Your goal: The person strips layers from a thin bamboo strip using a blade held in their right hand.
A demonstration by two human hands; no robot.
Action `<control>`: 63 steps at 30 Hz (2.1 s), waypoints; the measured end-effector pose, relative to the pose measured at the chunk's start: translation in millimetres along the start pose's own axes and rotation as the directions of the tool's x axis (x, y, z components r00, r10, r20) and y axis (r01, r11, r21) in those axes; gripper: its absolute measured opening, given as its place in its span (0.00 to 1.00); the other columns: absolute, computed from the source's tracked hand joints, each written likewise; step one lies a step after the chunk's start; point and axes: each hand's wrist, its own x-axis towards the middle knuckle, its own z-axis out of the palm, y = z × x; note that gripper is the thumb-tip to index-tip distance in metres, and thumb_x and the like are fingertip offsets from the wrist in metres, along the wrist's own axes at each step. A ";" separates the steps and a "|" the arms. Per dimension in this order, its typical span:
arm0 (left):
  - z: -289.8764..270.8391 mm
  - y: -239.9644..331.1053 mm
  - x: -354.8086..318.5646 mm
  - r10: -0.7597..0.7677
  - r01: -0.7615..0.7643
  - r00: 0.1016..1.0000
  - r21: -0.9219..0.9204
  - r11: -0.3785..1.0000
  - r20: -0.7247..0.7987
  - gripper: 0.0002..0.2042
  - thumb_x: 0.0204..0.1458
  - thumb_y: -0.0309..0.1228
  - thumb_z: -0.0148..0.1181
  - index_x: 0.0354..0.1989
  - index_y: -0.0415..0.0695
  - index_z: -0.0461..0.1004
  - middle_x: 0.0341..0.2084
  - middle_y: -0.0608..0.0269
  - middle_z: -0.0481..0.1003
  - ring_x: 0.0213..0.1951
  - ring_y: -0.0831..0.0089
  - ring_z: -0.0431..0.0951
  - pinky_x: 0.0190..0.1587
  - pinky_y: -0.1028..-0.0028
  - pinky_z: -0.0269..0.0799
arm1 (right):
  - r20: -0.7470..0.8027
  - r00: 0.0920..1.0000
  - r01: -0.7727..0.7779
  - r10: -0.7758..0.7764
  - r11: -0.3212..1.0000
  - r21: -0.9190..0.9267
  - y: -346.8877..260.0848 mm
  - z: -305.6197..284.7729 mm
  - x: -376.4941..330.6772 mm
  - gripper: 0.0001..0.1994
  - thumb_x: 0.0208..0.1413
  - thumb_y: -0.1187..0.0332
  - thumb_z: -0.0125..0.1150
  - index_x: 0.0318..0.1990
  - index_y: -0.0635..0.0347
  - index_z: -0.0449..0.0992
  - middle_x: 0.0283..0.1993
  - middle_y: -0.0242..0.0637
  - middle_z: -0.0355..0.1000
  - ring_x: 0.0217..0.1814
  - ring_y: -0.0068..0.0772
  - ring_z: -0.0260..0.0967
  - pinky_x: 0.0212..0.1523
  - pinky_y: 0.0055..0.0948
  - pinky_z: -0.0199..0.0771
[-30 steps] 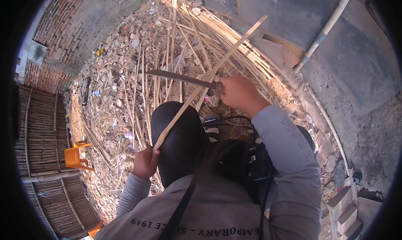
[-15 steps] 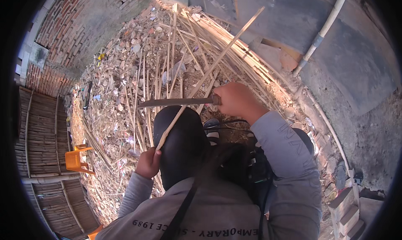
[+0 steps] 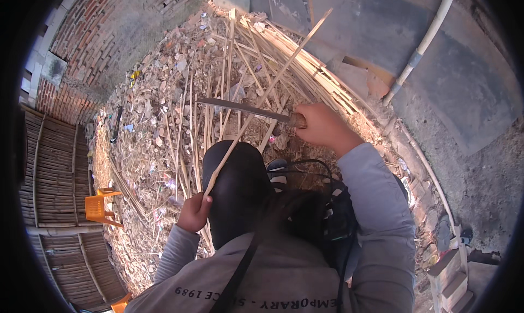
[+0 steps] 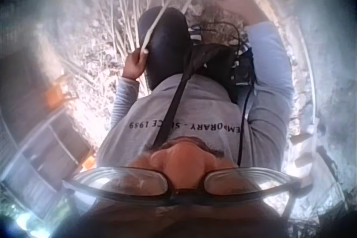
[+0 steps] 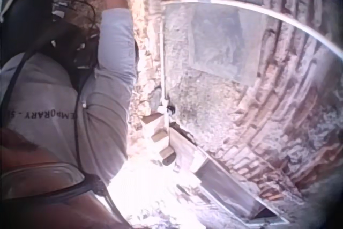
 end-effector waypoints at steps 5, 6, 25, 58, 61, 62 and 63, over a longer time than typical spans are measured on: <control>-1.1 -5.0 2.6 0.047 -0.047 0.999 -0.032 0.998 0.010 0.23 0.66 0.46 0.52 0.29 0.35 0.71 0.16 0.47 0.71 0.19 0.58 0.73 0.26 0.61 0.68 | -0.004 1.000 0.010 -0.011 0.958 -0.286 -6.2 -14.4 2.6 0.17 0.48 0.57 0.71 0.38 0.58 0.76 0.33 0.50 0.76 0.37 0.55 0.76 0.38 0.48 0.74; -1.1 -5.9 3.2 0.048 -0.047 0.999 -0.032 0.998 0.014 0.23 0.66 0.46 0.52 0.29 0.35 0.71 0.16 0.47 0.71 0.19 0.58 0.73 0.26 0.61 0.68 | -0.013 1.000 -0.017 0.013 0.947 -0.321 -6.8 -12.7 2.1 0.16 0.48 0.57 0.71 0.38 0.57 0.76 0.32 0.48 0.76 0.36 0.54 0.76 0.38 0.48 0.74; -2.6 -6.6 -12.2 -0.012 0.011 1.000 0.032 0.999 0.026 0.23 0.66 0.45 0.50 0.27 0.36 0.69 0.16 0.44 0.69 0.20 0.49 0.73 0.26 0.57 0.65 | 0.144 0.989 0.019 0.014 0.973 -0.228 -25.8 19.4 1.8 0.15 0.45 0.65 0.67 0.42 0.58 0.78 0.34 0.52 0.77 0.39 0.59 0.76 0.41 0.49 0.75; -7.5 -16.1 -7.9 0.087 -0.093 0.995 0.132 0.987 0.049 0.22 0.66 0.44 0.52 0.26 0.36 0.65 0.18 0.41 0.70 0.24 0.40 0.73 0.27 0.53 0.63 | 0.121 0.982 -0.125 0.147 0.977 -0.174 -6.8 23.4 10.9 0.12 0.48 0.64 0.63 0.36 0.62 0.79 0.34 0.54 0.77 0.39 0.58 0.76 0.42 0.49 0.76; 0.8 -10.8 -6.7 0.100 -0.107 0.994 0.145 0.984 0.053 0.22 0.65 0.44 0.53 0.26 0.37 0.66 0.17 0.41 0.70 0.24 0.40 0.73 0.26 0.52 0.64 | 0.111 0.959 -0.254 0.260 0.965 -0.064 20.5 17.5 5.9 0.10 0.48 0.65 0.63 0.36 0.61 0.78 0.33 0.52 0.77 0.38 0.57 0.76 0.42 0.50 0.75; 0.1 -8.4 -4.4 0.092 -0.097 0.995 0.167 0.981 0.034 0.21 0.65 0.43 0.54 0.26 0.38 0.67 0.16 0.42 0.70 0.22 0.39 0.73 0.25 0.52 0.65 | 0.073 0.962 -0.257 0.262 0.964 -0.067 21.4 22.0 6.2 0.13 0.47 0.66 0.64 0.39 0.60 0.80 0.34 0.52 0.77 0.38 0.57 0.76 0.42 0.48 0.76; -0.8 -10.3 -2.6 0.103 -0.106 0.994 0.168 0.980 0.025 0.21 0.65 0.43 0.54 0.26 0.38 0.67 0.16 0.42 0.70 0.22 0.39 0.73 0.25 0.52 0.65 | 0.036 0.964 -0.261 0.264 0.963 -0.070 23.0 23.2 6.8 0.16 0.45 0.66 0.65 0.43 0.60 0.81 0.34 0.52 0.78 0.38 0.58 0.76 0.42 0.46 0.76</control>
